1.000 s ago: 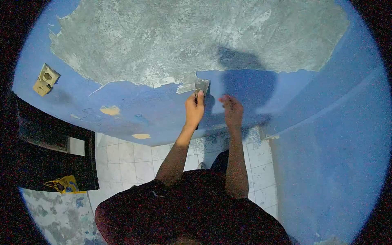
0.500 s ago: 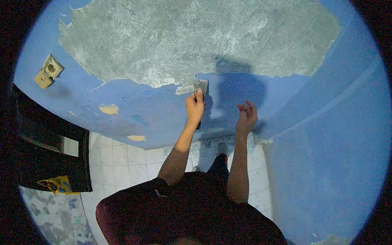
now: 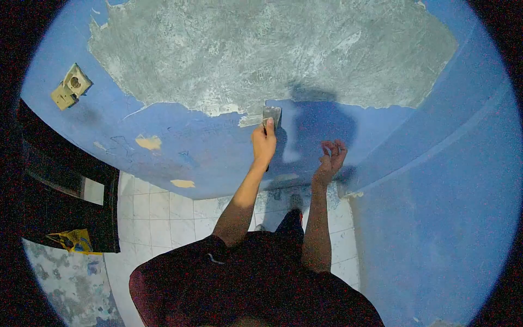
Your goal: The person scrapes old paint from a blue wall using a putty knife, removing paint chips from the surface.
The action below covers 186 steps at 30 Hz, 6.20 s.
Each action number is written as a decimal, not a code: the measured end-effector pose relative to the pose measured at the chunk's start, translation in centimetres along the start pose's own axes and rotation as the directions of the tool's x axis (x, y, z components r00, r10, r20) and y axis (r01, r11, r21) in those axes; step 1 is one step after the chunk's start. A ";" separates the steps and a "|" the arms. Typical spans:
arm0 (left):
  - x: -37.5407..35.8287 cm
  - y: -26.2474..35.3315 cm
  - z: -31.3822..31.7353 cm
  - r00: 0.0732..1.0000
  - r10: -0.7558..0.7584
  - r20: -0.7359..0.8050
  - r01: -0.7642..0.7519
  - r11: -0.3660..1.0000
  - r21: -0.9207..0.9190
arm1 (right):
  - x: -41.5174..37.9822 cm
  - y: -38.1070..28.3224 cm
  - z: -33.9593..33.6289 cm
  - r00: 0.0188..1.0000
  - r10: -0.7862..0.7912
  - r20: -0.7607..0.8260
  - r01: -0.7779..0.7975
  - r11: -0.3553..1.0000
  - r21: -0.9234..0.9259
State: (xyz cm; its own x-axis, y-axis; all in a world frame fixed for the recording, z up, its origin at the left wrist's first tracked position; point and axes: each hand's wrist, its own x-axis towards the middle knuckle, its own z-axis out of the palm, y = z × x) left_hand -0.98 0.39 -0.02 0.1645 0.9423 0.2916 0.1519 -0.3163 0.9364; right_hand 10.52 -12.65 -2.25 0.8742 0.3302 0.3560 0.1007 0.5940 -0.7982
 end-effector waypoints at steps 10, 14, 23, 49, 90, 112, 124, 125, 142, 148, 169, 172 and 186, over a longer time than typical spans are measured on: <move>0.2 0.1 -0.7 0.997 0.076 -0.005 -0.076 0.997 -0.001 | -0.4 0.4 -0.1 0.996 0.026 0.080 -0.016 0.993 -0.117; 0.7 0.9 -1.2 0.998 -0.009 0.064 0.005 0.998 0.064 | -0.4 0.5 0.3 0.994 0.050 0.093 -0.038 0.991 -0.126; -1.1 -1.3 -2.7 0.994 0.034 0.103 -0.037 0.999 0.021 | -1.5 0.4 1.7 0.968 0.076 0.239 -0.038 0.986 -0.160; -2.9 0.3 -2.4 0.844 -0.441 0.306 0.468 0.326 -0.821 | -0.6 2.5 13.5 0.725 0.216 0.654 0.278 0.777 -0.565; -0.9 2.1 4.9 0.895 -0.422 0.145 0.104 -0.118 -0.988 | 4.8 -0.2 16.5 0.312 0.260 0.914 0.779 0.481 -0.403; -1.2 5.5 2.3 0.909 -0.394 0.137 0.085 -0.148 -0.985 | 3.8 -0.7 16.5 0.365 0.257 0.895 0.810 0.386 -0.441; -0.5 5.3 2.6 0.776 -0.542 0.322 0.182 -0.297 -0.937 | 3.9 -1.4 17.6 0.366 0.372 0.853 0.838 0.267 -0.476; -0.4 5.0 2.5 0.767 -0.561 0.313 0.181 -0.279 -0.943 | 4.0 -1.0 17.2 0.377 0.339 0.862 0.835 0.279 -0.475; -0.9 2.3 4.2 0.933 -0.294 0.206 0.069 -0.418 -0.906 | 4.4 -1.5 17.5 0.235 0.253 0.938 0.887 0.340 -0.314; -0.8 6.2 3.4 0.887 -0.428 0.175 0.042 -0.301 -0.953 | 5.0 -1.7 17.0 0.243 0.183 0.953 0.880 0.370 -0.296; 0.4 4.4 1.4 0.875 -0.222 0.429 0.211 -0.623 -0.753 | 5.3 -1.4 19.3 0.093 0.250 0.964 0.948 0.274 -0.163; -0.1 4.3 2.3 0.857 -0.271 0.438 0.195 -0.616 -0.763 | 5.2 -1.3 19.5 0.083 0.250 0.965 0.949 0.275 -0.153; -0.7 4.8 4.2 0.901 -0.391 0.186 0.093 -0.244 -0.965 | 5.4 -2.2 16.3 0.113 0.248 0.962 0.897 0.391 -0.207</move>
State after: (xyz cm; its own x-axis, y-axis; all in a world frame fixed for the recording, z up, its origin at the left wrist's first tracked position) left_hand 3.71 -2.19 3.42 0.2701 0.9526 -0.1401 -0.9625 0.2710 -0.0127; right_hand 7.25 -0.17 9.34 -0.3328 0.8907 0.3097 0.9217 0.3767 -0.0930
